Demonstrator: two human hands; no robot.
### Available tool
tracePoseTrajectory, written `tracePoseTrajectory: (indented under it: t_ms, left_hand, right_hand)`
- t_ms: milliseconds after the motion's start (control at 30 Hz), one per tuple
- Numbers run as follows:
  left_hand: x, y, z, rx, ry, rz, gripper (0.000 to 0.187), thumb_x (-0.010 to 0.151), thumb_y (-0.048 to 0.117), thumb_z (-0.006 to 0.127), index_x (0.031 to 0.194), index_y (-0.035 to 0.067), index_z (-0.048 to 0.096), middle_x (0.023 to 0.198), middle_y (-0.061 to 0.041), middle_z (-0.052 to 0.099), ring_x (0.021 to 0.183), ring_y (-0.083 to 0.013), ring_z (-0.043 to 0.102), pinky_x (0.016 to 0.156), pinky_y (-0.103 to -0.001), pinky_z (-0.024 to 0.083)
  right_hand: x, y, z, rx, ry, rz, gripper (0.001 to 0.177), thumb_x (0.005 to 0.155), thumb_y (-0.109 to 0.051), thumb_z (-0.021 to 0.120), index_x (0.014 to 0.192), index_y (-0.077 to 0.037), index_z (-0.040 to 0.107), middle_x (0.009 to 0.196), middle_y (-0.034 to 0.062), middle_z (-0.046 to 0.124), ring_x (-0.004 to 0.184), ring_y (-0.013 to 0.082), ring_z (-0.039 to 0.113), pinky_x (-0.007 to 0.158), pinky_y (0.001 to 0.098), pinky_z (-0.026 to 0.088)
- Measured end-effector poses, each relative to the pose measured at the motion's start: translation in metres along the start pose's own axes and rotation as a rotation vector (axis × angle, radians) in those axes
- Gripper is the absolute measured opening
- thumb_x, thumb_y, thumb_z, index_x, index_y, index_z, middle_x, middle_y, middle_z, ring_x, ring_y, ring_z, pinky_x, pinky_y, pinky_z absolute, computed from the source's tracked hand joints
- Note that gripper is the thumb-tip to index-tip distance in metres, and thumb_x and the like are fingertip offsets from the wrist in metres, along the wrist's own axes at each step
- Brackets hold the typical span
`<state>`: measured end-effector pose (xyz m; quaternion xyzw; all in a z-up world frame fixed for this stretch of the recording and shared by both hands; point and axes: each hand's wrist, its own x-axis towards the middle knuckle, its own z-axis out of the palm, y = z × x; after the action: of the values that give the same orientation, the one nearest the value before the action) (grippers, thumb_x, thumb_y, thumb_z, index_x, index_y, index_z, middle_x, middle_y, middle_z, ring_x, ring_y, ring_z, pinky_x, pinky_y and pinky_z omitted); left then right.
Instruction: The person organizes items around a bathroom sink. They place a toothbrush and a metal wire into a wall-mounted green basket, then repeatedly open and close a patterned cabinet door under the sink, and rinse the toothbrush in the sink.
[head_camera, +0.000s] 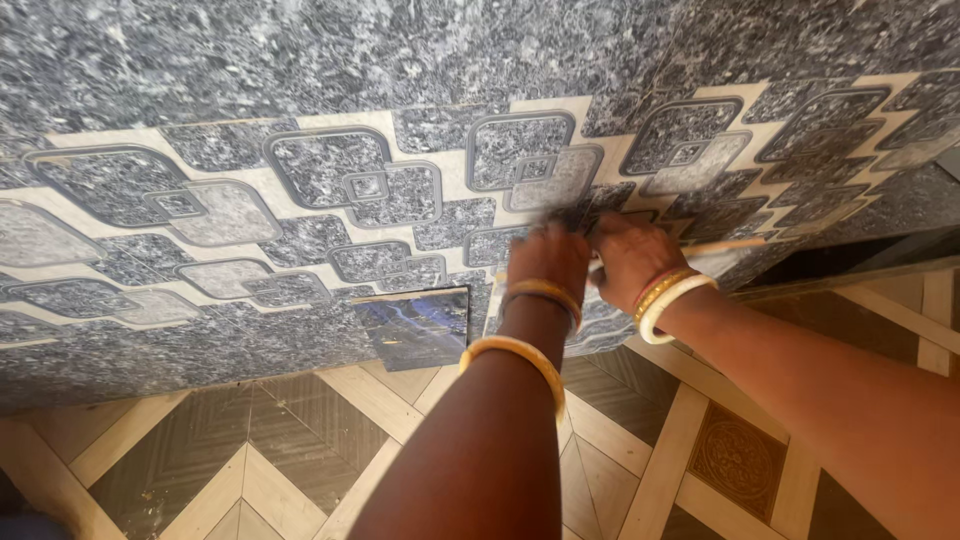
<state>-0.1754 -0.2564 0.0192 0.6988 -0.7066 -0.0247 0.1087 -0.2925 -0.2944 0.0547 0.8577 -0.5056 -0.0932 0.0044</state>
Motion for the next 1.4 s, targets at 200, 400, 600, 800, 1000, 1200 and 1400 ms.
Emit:
tracePoseTrajectory:
  t_ms: [200,400,600,800,1000,1200,1400]
  left_hand:
    - [-0.011,0.01,-0.003,-0.081,-0.102,-0.062,0.022,0.103,0.023,0.057,0.113,0.017,0.075,0.123,-0.007,0.067,0.119,-0.028,0.063,0.092,-0.048,0.053]
    - [-0.04,0.009,0.029,-0.219,-0.343,-0.092,0.025,0.1,0.019,0.058,0.114,0.014,0.078,0.126,-0.012,0.071,0.122,-0.0335,0.065,0.097,-0.047,0.054]
    - [-0.08,0.011,0.044,-0.343,-0.332,-0.038,0.035,0.101,0.022,0.047,0.102,0.012,0.08,0.113,-0.017,0.075,0.104,-0.0368,0.072,0.088,-0.048,0.058]
    - [-0.137,-0.015,0.021,-0.386,-0.418,-0.149,0.039,0.106,0.025,0.044,0.098,0.009,0.079,0.109,-0.02,0.076,0.103,-0.0372,0.072,0.09,-0.046,0.057]
    - [-0.192,-0.074,-0.027,-0.245,-0.414,0.018,0.021,0.094,0.008,0.057,0.1,0.009,0.078,0.109,-0.016,0.075,0.105,-0.0338,0.071,0.089,-0.044,0.057]
    - [-0.257,-0.152,-0.078,-0.092,-0.448,-0.077,0.021,0.096,0.007,0.06,0.113,0.007,0.074,0.115,-0.016,0.074,0.11,-0.0332,0.072,0.089,-0.043,0.059]
    - [-0.351,-0.228,-0.132,-0.096,-0.357,-0.307,0.025,0.088,0.001,0.069,0.112,0.007,0.073,0.122,-0.019,0.067,0.116,-0.0375,0.066,0.093,-0.046,0.057]
  right_hand:
    - [-0.006,0.028,0.014,-0.21,0.034,-0.24,0.044,0.075,-0.026,0.08,0.118,-0.019,0.075,0.122,0.0097,0.066,0.117,0.0321,0.063,0.109,0.0502,0.044]
    - [-0.023,0.044,0.052,-0.143,-0.243,-0.051,0.021,0.092,-0.018,0.067,0.112,-0.017,0.075,0.106,0.0129,0.075,0.107,0.0331,0.071,0.098,0.0436,0.056]
    - [-0.072,0.028,0.063,-0.186,-0.277,-0.07,0.031,0.087,-0.012,0.067,0.116,-0.022,0.072,0.103,0.0094,0.075,0.101,0.0301,0.073,0.091,0.0421,0.059]
    - [-0.105,-0.022,0.053,-0.198,-0.326,-0.076,0.049,0.088,-0.005,0.06,0.133,-0.025,0.063,0.106,0.0122,0.074,0.104,0.0322,0.072,0.092,0.0432,0.059]
    - [-0.116,-0.106,0.027,-0.157,-0.368,-0.164,0.054,0.086,-0.002,0.062,0.135,-0.024,0.061,0.107,0.0131,0.073,0.106,0.0323,0.071,0.093,0.0432,0.059]
    - [-0.118,-0.213,0.0,-0.164,-0.334,-0.288,0.044,0.087,-0.002,0.062,0.127,-0.019,0.067,0.11,0.0146,0.073,0.108,0.0347,0.071,0.094,0.0447,0.058]
    - [-0.13,-0.332,-0.032,-0.186,-0.232,-0.542,0.052,0.083,0.001,0.064,0.132,-0.018,0.063,0.11,0.0158,0.072,0.107,0.0367,0.069,0.092,0.0476,0.057]
